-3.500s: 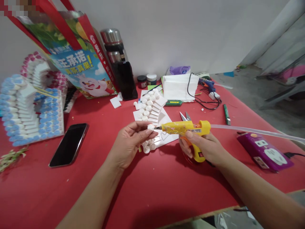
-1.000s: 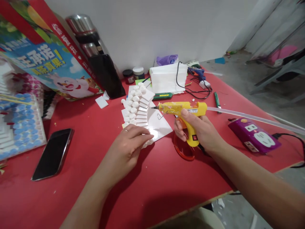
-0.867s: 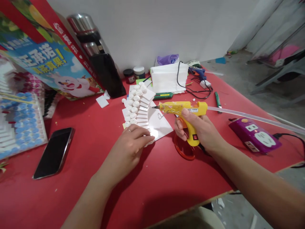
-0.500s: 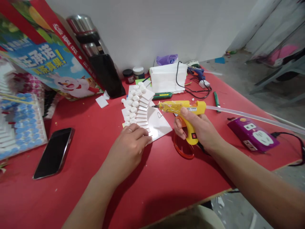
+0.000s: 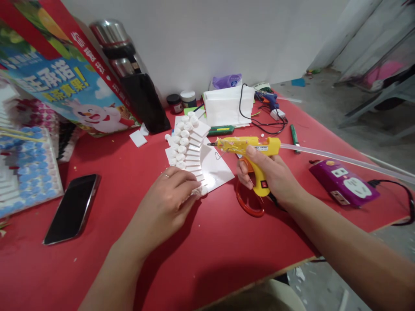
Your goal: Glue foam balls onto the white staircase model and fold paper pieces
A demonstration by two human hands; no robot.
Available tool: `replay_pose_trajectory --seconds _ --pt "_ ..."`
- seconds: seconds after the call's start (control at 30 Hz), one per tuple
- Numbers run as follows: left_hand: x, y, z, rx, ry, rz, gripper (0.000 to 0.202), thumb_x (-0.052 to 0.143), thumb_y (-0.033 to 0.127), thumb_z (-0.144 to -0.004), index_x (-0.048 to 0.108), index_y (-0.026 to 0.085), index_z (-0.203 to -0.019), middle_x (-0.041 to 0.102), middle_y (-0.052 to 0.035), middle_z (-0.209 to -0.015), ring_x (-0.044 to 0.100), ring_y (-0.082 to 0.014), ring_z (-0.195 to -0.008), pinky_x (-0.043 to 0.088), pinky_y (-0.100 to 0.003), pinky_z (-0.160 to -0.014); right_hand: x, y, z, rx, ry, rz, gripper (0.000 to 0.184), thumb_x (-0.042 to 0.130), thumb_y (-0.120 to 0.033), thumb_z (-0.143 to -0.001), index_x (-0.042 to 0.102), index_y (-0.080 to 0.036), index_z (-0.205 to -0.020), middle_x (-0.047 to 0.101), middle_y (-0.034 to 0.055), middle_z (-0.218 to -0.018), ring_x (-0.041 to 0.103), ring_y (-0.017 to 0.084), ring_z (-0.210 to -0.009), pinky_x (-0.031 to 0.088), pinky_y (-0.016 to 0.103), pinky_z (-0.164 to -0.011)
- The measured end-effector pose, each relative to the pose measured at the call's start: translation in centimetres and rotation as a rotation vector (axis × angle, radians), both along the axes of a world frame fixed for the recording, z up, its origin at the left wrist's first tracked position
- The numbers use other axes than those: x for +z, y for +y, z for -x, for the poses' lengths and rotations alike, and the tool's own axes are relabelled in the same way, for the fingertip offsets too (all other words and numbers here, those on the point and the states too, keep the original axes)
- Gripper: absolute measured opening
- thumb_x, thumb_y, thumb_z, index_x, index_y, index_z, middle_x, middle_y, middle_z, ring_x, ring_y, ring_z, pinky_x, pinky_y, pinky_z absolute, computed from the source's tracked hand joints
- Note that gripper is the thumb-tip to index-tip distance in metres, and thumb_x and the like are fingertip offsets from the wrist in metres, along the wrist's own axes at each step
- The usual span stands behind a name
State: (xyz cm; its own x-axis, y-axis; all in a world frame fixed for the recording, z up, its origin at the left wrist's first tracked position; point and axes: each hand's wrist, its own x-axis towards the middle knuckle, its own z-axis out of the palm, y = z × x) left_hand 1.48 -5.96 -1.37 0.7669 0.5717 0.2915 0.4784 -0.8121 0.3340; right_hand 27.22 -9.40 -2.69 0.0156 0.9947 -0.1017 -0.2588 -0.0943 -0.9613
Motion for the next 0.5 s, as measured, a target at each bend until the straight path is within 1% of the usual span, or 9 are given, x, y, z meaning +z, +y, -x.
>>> replay_pose_trajectory --seconds 0.1,0.23,0.33,0.5 --pt "0.4 0.2 0.7 0.031 -0.028 -0.018 0.014 0.064 0.016 -0.097 0.069 0.014 -0.109 0.068 -0.0102 -0.109 0.058 -0.0235 -0.102 0.048 -0.039 -0.091 0.0 0.0 0.0 -0.005 -0.001 0.000 0.046 0.070 -0.055 -0.092 0.061 -0.017 -0.068 0.055 -0.0006 -0.061 0.051 0.010 -0.046 0.039 0.025 -0.048" --pt "0.6 0.1 0.7 0.040 -0.017 0.004 0.015 0.064 0.019 -0.097 0.071 0.015 -0.110 0.065 -0.0093 -0.107 0.057 -0.0230 -0.100 0.048 -0.038 -0.086 0.0 0.0 0.0 -0.008 -0.018 -0.002 0.046 0.067 -0.055 -0.094 0.061 -0.017 -0.069 0.055 -0.0006 -0.060 0.051 0.010 -0.046 0.039 0.025 -0.049" --pt "0.5 -0.1 0.3 0.008 0.026 0.030 0.017 0.064 0.022 -0.097 0.072 0.017 -0.112 0.061 -0.0089 -0.104 0.055 -0.0234 -0.097 0.047 -0.038 -0.082 0.0 0.0 -0.1 -0.006 -0.031 0.000 0.047 0.064 -0.055 -0.096 0.061 -0.017 -0.069 0.055 -0.0001 -0.060 0.051 0.010 -0.047 0.039 0.026 -0.049" --pt "-0.1 -0.3 -0.2 -0.006 0.102 0.033 0.018 0.058 0.016 -0.098 0.072 0.017 -0.109 0.057 -0.0096 -0.101 0.052 -0.0244 -0.095 0.045 -0.040 -0.080 0.1 0.0 -0.1 -0.016 -0.049 0.001 0.046 0.063 -0.055 -0.097 0.063 -0.017 -0.071 0.057 0.0005 -0.061 0.052 0.011 -0.048 0.039 0.026 -0.050"
